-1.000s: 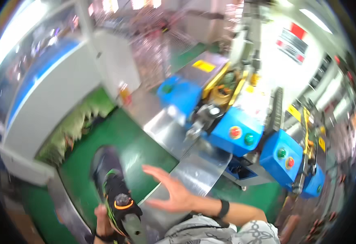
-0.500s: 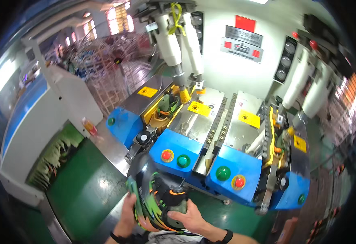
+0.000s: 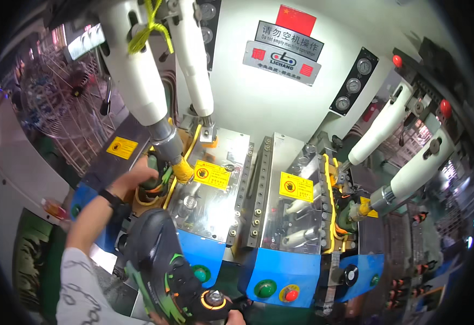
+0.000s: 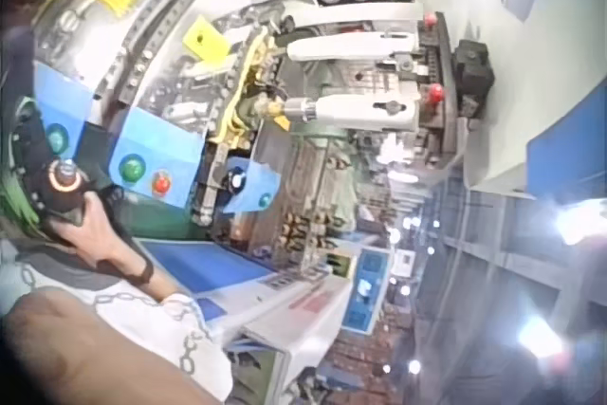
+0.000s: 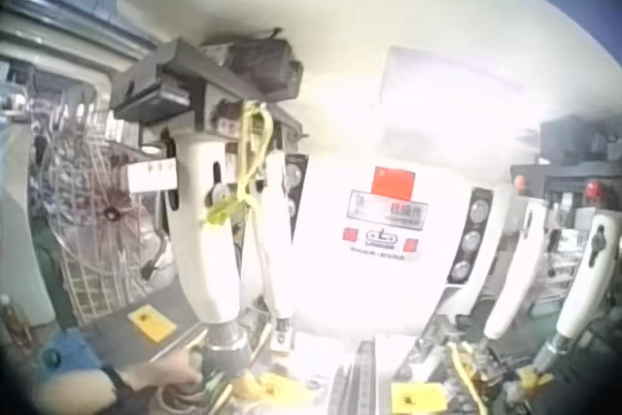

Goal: The person is manufacturing shoes by placing them in various machines and on drying racks.

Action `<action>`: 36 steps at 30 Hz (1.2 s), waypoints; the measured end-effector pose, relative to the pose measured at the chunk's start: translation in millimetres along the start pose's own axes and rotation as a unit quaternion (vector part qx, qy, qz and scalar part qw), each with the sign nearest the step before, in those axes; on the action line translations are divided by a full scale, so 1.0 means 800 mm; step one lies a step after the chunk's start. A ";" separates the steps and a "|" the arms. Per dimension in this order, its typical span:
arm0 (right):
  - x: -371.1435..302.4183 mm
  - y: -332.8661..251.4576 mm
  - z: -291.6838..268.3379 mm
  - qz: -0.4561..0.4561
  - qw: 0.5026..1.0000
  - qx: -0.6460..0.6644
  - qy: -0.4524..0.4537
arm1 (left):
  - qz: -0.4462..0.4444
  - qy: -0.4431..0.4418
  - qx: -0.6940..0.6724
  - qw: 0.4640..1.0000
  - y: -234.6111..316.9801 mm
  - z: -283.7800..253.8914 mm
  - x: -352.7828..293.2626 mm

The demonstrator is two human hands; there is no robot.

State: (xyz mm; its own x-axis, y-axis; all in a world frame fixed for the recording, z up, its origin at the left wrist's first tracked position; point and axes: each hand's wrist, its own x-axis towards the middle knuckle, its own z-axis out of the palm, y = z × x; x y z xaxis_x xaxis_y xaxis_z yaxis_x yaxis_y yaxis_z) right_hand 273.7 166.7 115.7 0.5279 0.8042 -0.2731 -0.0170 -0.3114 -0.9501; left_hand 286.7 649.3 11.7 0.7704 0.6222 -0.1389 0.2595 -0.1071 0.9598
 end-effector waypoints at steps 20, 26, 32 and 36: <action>0.487 -0.123 0.164 0.197 0.973 0.116 0.036 | -0.027 0.427 -0.273 0.862 0.088 -0.021 -0.262; 0.500 -0.081 0.228 0.092 0.955 -0.216 0.183 | -0.272 0.535 -0.409 0.687 -0.108 0.039 -0.596; 0.534 -0.048 0.228 0.187 0.962 -0.150 0.134 | -0.483 0.382 -0.365 0.699 -0.161 0.084 -0.679; 0.525 -0.071 0.235 0.094 0.972 -0.098 0.192 | -0.296 0.290 -0.255 0.874 -0.186 0.151 -0.688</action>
State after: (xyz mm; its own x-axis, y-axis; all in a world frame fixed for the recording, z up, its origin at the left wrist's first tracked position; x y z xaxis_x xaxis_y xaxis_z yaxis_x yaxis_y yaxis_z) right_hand 336.8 617.5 27.0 0.8102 0.4864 -0.3271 -0.0022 -0.5555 -0.8315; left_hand -105.3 229.2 -84.5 0.1271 0.7557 -0.6424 0.1054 0.6337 0.7664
